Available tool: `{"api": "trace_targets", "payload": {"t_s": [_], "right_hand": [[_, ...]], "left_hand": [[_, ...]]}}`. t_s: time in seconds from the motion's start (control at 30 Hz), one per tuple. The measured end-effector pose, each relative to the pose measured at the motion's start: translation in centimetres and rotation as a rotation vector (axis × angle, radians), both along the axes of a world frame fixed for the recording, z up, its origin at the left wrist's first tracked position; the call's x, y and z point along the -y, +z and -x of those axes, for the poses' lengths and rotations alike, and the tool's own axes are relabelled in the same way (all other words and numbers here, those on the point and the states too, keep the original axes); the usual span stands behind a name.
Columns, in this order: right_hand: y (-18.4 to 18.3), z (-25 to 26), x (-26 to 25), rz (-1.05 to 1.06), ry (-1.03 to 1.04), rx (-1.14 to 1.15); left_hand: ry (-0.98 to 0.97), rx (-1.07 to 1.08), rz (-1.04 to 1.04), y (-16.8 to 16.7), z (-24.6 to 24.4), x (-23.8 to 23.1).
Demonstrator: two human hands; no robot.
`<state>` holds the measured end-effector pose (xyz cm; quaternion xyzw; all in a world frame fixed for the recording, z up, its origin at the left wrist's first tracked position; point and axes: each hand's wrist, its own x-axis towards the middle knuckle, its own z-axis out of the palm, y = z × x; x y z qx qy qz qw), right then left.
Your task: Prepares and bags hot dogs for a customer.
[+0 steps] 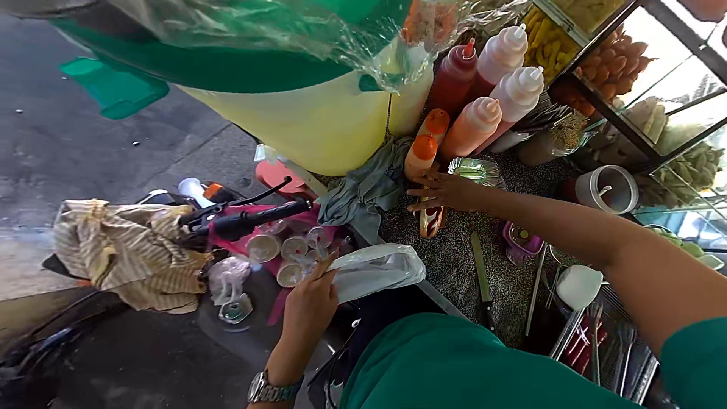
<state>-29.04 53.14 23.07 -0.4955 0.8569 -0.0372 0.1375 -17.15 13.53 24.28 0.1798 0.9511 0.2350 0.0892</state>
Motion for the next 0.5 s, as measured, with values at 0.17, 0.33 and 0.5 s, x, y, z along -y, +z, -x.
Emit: {"api": "trace_targets", "payload": {"t_s": [0.17, 0.33, 0.5], "right_hand": [[-1.4, 0.7, -0.3, 0.011, 0.004, -0.001], [-1.6, 1.2, 0.4, -0.029, 0.046, -0.087], [-0.6, 0.9, 1.7, 0.067, -0.006, -0.077]], "left_hand": [[-0.004, 0.022, -0.009, 0.0, -0.3, 0.2], [0.007, 0.216, 0.084, 1.3, 0.1, -0.8], [-0.019, 0.385, 0.214, 1.9, 1.0, -0.8]]}}
